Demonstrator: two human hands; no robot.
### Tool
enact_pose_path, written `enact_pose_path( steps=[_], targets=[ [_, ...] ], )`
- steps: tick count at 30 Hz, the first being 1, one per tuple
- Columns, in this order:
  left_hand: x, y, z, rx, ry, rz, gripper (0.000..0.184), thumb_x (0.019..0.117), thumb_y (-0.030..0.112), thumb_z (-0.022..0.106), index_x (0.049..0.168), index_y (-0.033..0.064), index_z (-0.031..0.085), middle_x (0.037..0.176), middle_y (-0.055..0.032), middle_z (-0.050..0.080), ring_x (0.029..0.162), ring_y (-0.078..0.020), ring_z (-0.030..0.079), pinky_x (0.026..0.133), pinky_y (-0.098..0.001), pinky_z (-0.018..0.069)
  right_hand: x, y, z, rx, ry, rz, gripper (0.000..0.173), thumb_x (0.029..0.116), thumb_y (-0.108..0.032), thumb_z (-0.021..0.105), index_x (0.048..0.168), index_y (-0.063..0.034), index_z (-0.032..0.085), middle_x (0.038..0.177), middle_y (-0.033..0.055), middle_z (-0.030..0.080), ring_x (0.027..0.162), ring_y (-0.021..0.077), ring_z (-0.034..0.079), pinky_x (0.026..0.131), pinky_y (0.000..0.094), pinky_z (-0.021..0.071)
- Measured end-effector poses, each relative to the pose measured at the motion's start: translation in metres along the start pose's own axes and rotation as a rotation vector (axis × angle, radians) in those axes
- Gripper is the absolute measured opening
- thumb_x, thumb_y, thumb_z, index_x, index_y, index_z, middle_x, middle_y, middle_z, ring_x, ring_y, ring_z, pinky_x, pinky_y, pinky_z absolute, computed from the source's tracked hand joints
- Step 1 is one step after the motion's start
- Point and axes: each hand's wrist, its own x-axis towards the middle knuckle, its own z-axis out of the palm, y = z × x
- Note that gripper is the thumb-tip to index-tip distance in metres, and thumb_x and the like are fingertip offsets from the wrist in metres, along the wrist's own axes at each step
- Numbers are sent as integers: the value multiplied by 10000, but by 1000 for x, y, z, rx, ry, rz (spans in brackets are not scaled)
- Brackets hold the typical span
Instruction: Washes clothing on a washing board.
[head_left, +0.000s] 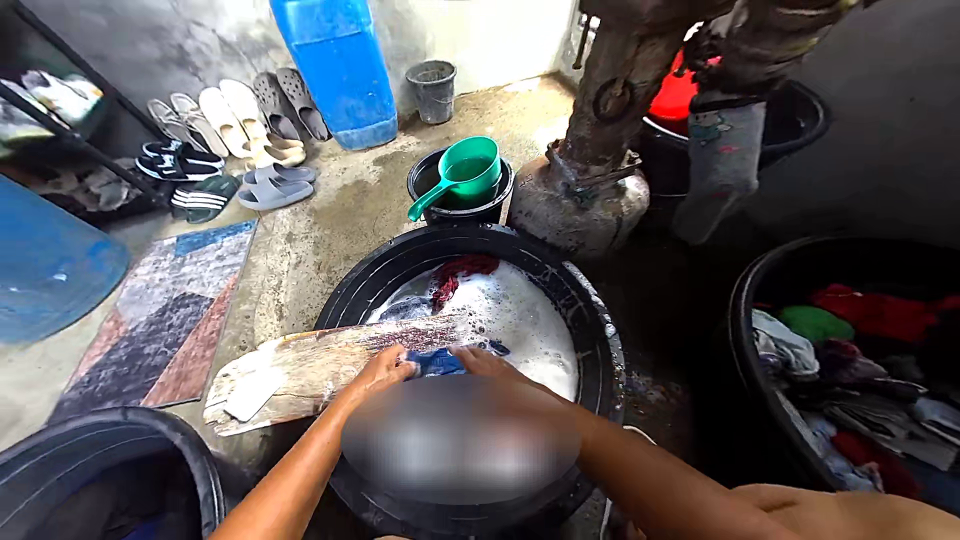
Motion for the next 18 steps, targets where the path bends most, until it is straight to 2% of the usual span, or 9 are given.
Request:
enact_pose_path(
  steps=[3,6,8,10,12,14,16,17,18],
  targets=[
    [-23,60,-12,-150,5,148,235,1045,105,487,1158,-89,554,1037,-204,624,956,-251,624,900,-441,509,18,-7,-8,220,223,-202,955,793,-359,885,1543,-2,414,1460,260,546,1365,395,525,1143,598,397],
    [-49,105,-29,-381,143,271,136,1029,60,446,1086,-27,534,916,-79,608,846,-133,615,825,-345,538,29,19,-9,266,151,-130,639,839,-351,853,1322,-1,625,1188,249,695,1161,403,646,1040,654,445],
    [-64,121,-36,-653,276,335,147,1035,85,384,1007,102,527,845,28,635,789,-59,637,779,-278,564,29,47,-9,202,48,7,464,907,-333,784,1213,6,703,1170,267,699,1172,444,632,1036,710,410],
    [-73,120,-39,-954,444,347,284,1067,173,341,938,207,591,842,72,671,809,-43,659,785,-262,578,23,69,-16,322,54,73,326,961,-276,711,1115,12,732,1102,230,714,1090,376,658,985,638,463],
    [-66,104,-32,-1218,636,240,342,1094,298,284,979,194,588,889,36,685,860,-96,685,793,-335,592,2,66,-29,762,138,23,241,1010,-177,641,1111,35,693,974,140,688,879,198,632,841,421,525],
    [-48,82,-4,-1406,655,24,523,1069,514,202,1221,130,523,1064,-57,652,980,-193,655,839,-449,556,-12,42,-26,1132,214,-78,279,985,-283,600,1131,-49,646,862,32,658,734,95,625,705,324,562],
    [-26,77,35,-1475,539,-111,734,1026,675,153,1364,121,495,1173,-90,647,1047,-224,638,866,-474,544,-12,-4,-18,1282,324,-188,325,949,-288,624,1162,-42,629,835,27,652,689,88,612,663,308,558],
    [-20,80,55,-1470,513,-136,716,1034,661,153,1334,128,525,1125,-75,669,999,-201,657,830,-443,557,-12,-28,-10,1260,417,-246,310,976,-220,630,1177,17,642,874,69,664,737,109,617,720,327,555],
    [-20,84,73,-1435,523,-126,612,1075,572,179,1269,135,561,1053,-57,685,937,-167,671,784,-394,569,-13,-48,1,1170,555,-273,262,975,-181,661,1093,53,678,872,98,680,767,129,635,754,343,556]
  ],
)
